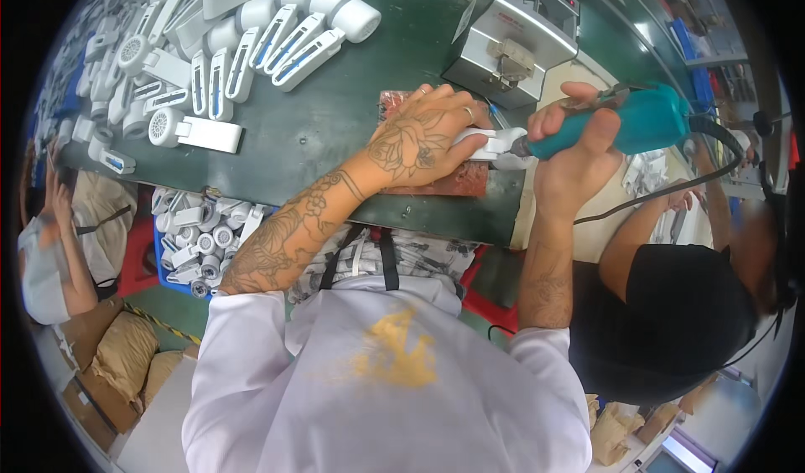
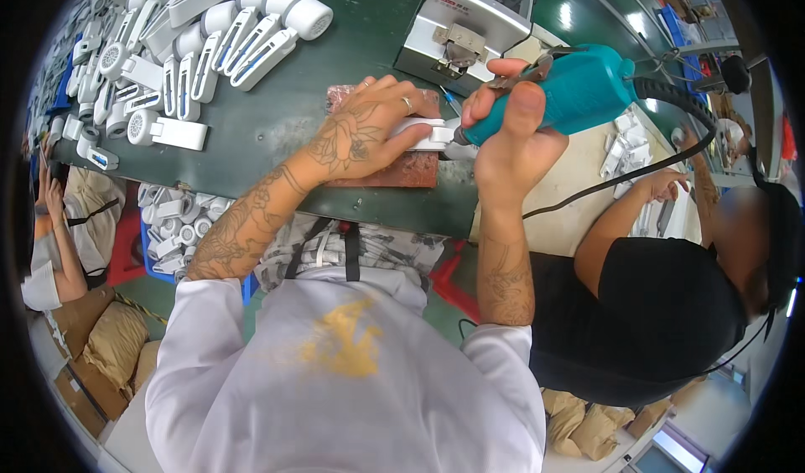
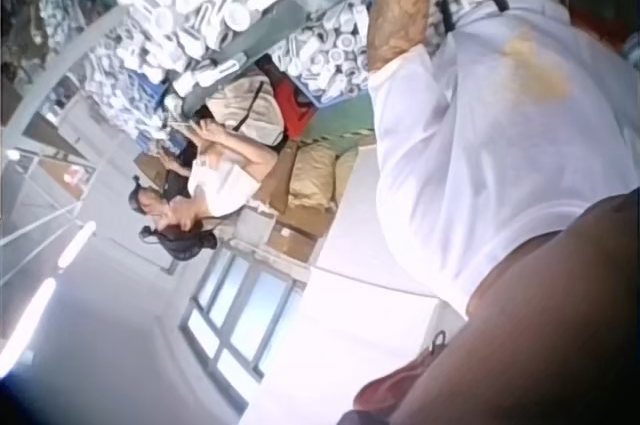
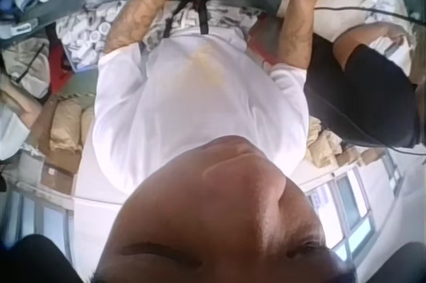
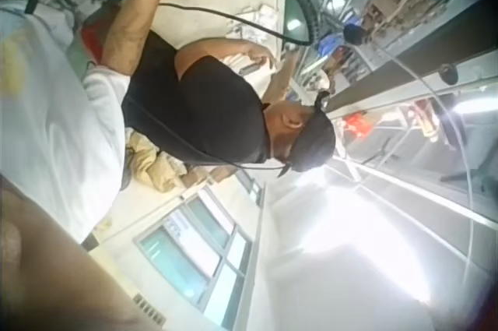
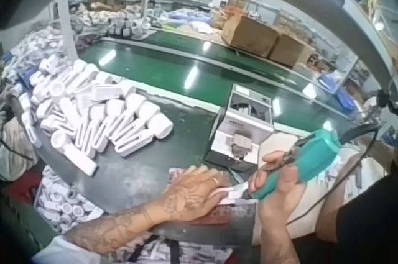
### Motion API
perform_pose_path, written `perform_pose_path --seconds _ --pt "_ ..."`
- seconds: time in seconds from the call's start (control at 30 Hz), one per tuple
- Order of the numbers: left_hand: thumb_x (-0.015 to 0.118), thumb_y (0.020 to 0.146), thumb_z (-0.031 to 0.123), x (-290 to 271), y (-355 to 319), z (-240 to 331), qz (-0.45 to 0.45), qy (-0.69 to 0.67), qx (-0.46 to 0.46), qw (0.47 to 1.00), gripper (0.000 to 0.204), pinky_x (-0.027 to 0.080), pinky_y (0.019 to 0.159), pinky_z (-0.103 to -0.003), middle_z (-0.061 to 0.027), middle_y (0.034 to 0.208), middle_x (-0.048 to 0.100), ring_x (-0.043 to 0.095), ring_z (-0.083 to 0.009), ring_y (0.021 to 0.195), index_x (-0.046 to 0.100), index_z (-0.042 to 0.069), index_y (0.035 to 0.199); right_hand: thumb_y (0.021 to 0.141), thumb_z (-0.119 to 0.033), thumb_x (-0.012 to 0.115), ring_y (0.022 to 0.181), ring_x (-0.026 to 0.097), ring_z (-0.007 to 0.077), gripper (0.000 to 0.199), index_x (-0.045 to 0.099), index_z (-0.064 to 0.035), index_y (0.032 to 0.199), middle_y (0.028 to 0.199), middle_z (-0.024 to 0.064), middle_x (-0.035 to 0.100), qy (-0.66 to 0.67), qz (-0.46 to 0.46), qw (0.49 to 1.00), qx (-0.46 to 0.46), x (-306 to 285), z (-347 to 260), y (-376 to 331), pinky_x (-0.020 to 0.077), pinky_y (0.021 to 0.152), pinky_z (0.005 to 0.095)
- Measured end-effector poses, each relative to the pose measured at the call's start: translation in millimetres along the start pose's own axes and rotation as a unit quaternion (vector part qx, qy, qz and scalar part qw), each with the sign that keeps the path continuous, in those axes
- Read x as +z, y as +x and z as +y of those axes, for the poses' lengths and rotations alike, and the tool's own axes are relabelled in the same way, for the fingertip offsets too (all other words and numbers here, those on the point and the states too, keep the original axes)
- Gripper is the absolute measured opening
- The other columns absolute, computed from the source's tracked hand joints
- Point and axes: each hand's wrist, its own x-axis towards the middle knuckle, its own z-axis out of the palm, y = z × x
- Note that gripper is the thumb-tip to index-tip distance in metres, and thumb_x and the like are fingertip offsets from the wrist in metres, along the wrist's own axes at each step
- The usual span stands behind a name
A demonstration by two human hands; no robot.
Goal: Assembling the housing and electronic components of handheld fans at a factory workstation.
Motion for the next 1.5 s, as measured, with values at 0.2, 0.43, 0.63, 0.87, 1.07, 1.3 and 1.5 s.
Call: perform_pose_path --seconds 0.2,0.43,0.63,0.87,1.07,1.3,1.5 --pt "0.065 0.099 0.025 1 -2 1 -0.002 0.010 -0.002 1.000 0.022 0.042 0.101 -0.041 -0.0059 0.111 0.066 0.060 -0.0268 0.108 0.070 0.010 0.115 0.100 -0.052 0.068 0.061 0.057 0.0173 0.060 0.061 0.0074 0.107 0.072 0.0069 0.059 -0.001 -0.005 1.000 0.005 0 3 -7 0.0477 0.058 0.0311" --pt "0.063 0.100 0.024 4 -1 5 0.000 0.024 0.003 1.000 0.021 0.043 0.099 -0.042 -0.0062 0.112 0.065 0.059 -0.0283 0.108 0.070 0.010 0.114 0.099 -0.064 0.061 0.062 0.053 0.0204 0.065 0.054 0.0002 0.097 0.070 0.0083 0.052 -0.030 -0.017 0.999 -0.001 -7 15 -16 0.0465 0.060 0.0345" --pt "0.062 0.101 0.023 5 4 1 -0.002 0.025 0.011 1.000 0.020 0.045 0.100 -0.046 -0.0044 0.120 0.066 0.061 -0.0303 0.112 0.071 0.012 0.114 0.097 -0.064 0.063 0.059 0.052 0.0208 0.063 0.052 -0.0020 0.093 0.068 0.0083 0.051 -0.026 -0.017 1.000 0.005 -8 17 -13 0.0453 0.059 0.0344" --pt "0.064 0.096 0.028 -5 -3 -5 0.025 0.034 0.039 0.998 0.024 0.046 0.100 -0.047 -0.0061 0.116 0.067 0.062 -0.0313 0.108 0.073 0.009 0.107 0.100 -0.062 0.061 0.060 0.053 0.0207 0.061 0.056 -0.0013 0.100 0.068 0.0081 0.053 0.006 0.018 0.999 0.026 -1 23 -15 0.0465 0.059 0.0345" --pt "0.076 0.082 0.037 14 -25 20 0.017 0.208 0.196 0.958 0.034 0.054 0.084 -0.041 -0.0061 0.103 0.068 0.066 -0.0266 0.100 0.070 0.015 0.106 0.101 -0.071 0.049 0.068 0.050 0.0161 0.072 0.058 -0.0008 0.114 0.073 0.0053 0.052 0.011 0.147 0.983 -0.109 -80 11 39 0.0456 0.066 0.0313" --pt "0.069 0.099 0.020 -54 -101 16 0.328 -0.096 -0.099 0.935 0.034 0.057 0.086 -0.041 -0.0138 0.115 0.070 0.071 -0.0252 0.098 0.063 0.006 0.130 0.110 -0.045 0.053 0.076 0.060 0.0153 0.054 0.065 0.0060 0.123 0.090 0.0064 0.063 -0.215 0.219 0.947 -0.098 -88 59 65 0.0500 0.062 0.0286" --pt "0.049 0.111 0.036 -162 -193 -26 0.548 -0.295 -0.286 0.728 0.048 0.046 0.040 -0.029 -0.0182 0.107 0.067 0.062 -0.0200 0.052 0.037 0.006 0.146 0.108 -0.043 0.057 0.077 0.060 0.0147 0.052 0.064 0.0047 0.128 0.092 0.0056 0.063 -0.178 0.204 0.957 -0.100 -80 63 51 0.0503 0.057 0.0287"
